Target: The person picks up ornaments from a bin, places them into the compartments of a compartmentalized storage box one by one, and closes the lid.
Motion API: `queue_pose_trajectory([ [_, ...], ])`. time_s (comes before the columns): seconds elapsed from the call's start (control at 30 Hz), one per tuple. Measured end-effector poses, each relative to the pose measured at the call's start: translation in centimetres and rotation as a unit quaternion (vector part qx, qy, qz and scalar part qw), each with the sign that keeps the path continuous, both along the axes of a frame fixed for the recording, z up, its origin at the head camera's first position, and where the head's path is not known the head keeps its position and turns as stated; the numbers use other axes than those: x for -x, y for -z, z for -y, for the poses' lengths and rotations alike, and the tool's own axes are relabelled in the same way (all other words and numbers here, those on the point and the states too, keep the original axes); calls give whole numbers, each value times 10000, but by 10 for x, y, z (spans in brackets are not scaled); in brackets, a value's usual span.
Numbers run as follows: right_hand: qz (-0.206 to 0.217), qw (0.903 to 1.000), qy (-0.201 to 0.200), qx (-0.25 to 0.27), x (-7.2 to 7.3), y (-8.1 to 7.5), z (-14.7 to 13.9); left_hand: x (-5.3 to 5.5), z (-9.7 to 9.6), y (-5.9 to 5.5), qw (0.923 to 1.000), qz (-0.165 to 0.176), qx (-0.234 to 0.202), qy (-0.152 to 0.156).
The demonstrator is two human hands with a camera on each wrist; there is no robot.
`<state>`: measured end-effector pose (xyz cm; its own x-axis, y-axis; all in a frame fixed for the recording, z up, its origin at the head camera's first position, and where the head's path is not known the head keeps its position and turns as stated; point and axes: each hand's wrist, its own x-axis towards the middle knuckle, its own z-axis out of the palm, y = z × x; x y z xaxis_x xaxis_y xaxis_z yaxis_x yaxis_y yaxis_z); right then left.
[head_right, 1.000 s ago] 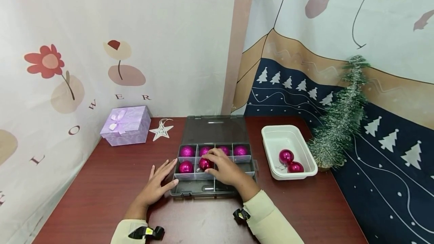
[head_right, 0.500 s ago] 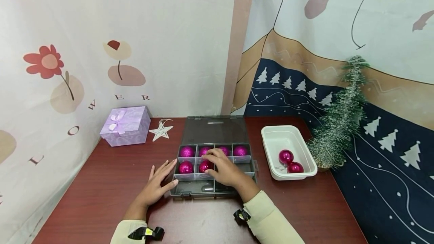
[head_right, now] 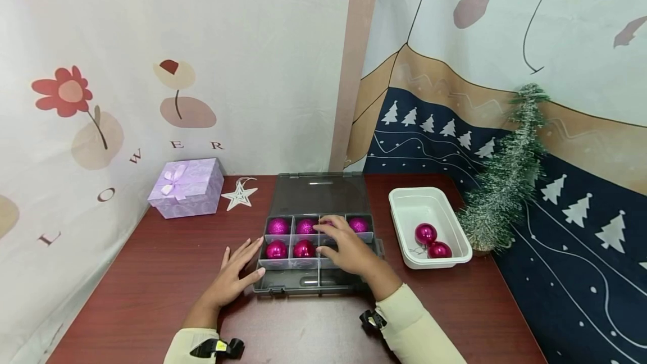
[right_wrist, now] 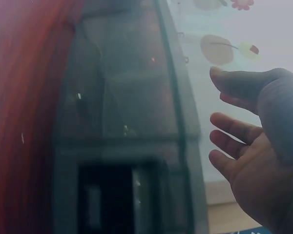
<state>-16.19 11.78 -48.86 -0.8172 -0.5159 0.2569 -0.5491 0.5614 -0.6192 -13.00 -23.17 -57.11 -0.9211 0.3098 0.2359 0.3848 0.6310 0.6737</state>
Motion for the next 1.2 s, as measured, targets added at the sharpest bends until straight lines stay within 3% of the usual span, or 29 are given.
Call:
queue_pose_trajectory([
  [0.67,-556,9966,603,124,3,-5,-61,0,0,0,10000,-30,-27,27],
  [1.2,-347,9913,1252,212,4,-14,-112,0,1,2,10000,8,-24,13],
])
